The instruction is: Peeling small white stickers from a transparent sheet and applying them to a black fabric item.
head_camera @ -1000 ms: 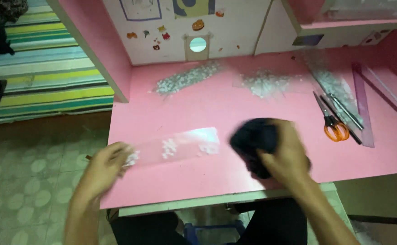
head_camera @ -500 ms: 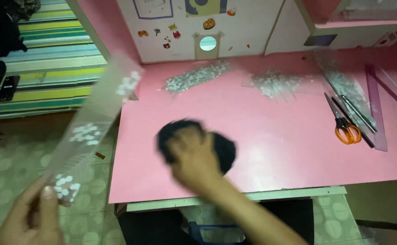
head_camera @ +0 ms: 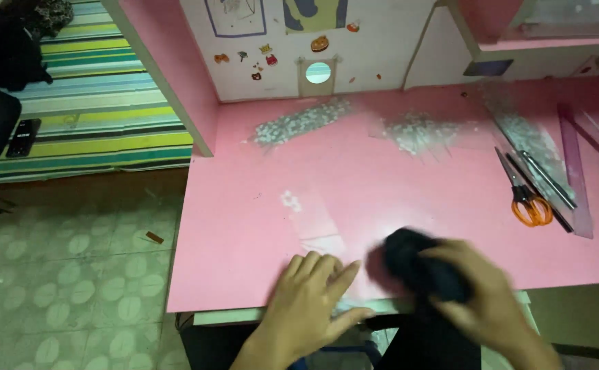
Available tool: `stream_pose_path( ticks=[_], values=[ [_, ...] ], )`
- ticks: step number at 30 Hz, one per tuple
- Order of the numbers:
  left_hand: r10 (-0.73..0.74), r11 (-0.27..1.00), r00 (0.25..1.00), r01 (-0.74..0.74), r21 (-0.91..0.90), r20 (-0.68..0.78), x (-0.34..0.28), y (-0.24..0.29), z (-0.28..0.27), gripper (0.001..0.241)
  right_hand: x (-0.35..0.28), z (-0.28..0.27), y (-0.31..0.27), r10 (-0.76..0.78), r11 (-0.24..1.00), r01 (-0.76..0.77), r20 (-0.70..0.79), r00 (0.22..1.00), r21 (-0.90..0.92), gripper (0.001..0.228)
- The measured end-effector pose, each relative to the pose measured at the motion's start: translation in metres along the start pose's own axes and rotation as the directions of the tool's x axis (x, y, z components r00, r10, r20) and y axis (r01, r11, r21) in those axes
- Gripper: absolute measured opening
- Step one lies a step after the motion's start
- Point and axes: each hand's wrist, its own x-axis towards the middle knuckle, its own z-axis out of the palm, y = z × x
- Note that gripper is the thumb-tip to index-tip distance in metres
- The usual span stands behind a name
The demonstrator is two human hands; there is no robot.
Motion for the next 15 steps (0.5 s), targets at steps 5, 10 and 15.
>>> stream_pose_path(
  ticks=[5, 10, 15],
  values=[
    [-0.123, 0.976, 0.990, 0.109, 0.188, 0.064, 0.041, -0.079, 0.010, 0.047, 0.013, -0.016, 0.002, 0.262, 0.964, -0.235, -0.288, 0.921, 0.123, 0.051],
    [-0.430, 0.903, 0.874, 0.413, 0.122, 0.225, 0.093, -0.107, 0.017, 0.066, 0.050, -0.010, -0.030, 0.189, 0.973, -0.114, -0.409, 0.893, 0.201, 0.045],
    [-0.634, 0.750, 0.712, 0.661, 0.017, 0.301, 0.092, -0.099, -0.006, 0.037, 0.085, 0.017, -0.020, 0.282, 0.919, -0.057, -0.551, 0.785, 0.390, 0.049]
  ],
)
